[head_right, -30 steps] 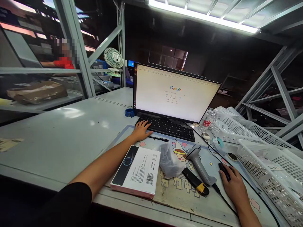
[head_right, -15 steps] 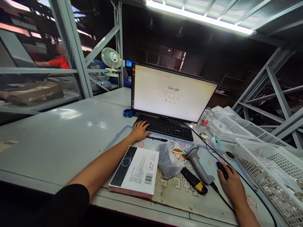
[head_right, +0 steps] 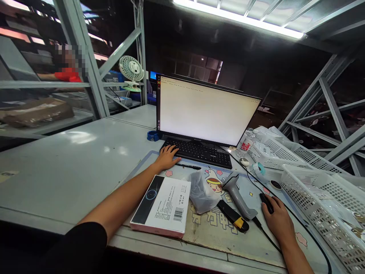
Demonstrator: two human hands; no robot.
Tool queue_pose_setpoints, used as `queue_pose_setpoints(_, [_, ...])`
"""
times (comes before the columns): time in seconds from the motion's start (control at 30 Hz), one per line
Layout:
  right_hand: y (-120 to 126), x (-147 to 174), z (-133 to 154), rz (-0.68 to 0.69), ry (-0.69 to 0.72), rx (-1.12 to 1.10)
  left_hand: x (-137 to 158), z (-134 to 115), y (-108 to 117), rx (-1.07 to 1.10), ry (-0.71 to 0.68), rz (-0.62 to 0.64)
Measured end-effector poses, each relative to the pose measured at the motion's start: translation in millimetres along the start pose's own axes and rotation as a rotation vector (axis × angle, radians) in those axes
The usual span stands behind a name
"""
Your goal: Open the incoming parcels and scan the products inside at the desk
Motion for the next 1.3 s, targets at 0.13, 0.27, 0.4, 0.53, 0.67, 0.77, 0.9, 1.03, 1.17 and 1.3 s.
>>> queue_pose_setpoints(0.13, [-1.7, -2.1, -3.3, 0.004, 0.011, 0.004, 0.4, -0.8, 1.0, 0.001, 0.001, 0.001])
queue_pose_setpoints(0.27, [-5.7, -5.7, -10.0, 0.019, -0.001, -0.008, 0.5, -1.6, 1.5, -0.009, 0.0, 0.015])
queue_pose_setpoints(0.4, [-6.2, -5.2, -10.4, 0.021, 0.009, -0.016, 0.7, -1.8, 1.9, -0.005, 0.002, 0.016])
queue_pose_setpoints(0.53, [-4.1, -2.2, -6.2, 0.019, 0.027, -0.02, 1.3, -2.2, 2.4, 0.005, 0.003, 0.018])
queue_pose_setpoints(0.67, [-1.8, -0.6, -2.7, 0.017, 0.007, -0.003, 1.9, -1.7, 2.6, 0.017, 0.007, 0.028])
queue_pose_setpoints(0.77, [-2.1, -1.5, -1.8, 0.044, -0.002, -0.015, 2.0, -1.5, 2.7, 0.02, 0.013, 0.03])
queue_pose_setpoints(0.9, [-2.4, -3.1, -3.5, 0.055, 0.004, -0.026, 1.7, -2.1, 3.0, 0.017, 0.018, 0.028])
queue_pose_setpoints(1.03, [-1.8, -2.5, -3.2, 0.038, 0.042, -0.039, 1.8, -2.6, 3.2, 0.016, 0.018, 0.022])
queue_pose_setpoints(1.17, [-1.9, -2.7, -3.2, 0.029, 0.061, -0.05, 2.4, -2.6, 3.1, 0.012, 0.014, 0.018])
queue_pose_setpoints(1.3, [-3.4, -3.8, -4.9, 0.03, 0.055, -0.052, 2.5, -2.6, 3.2, 0.011, 0.014, 0.016])
Point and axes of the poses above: each hand's wrist, its own x-axis away from the middle knuckle, its own y-axis out of the back of the hand, z = x × y, the point moved 6 cm from there along -x, towards the middle knuckle, and after that the axes turned 4 degrees about -y, right-handed, at the moved point
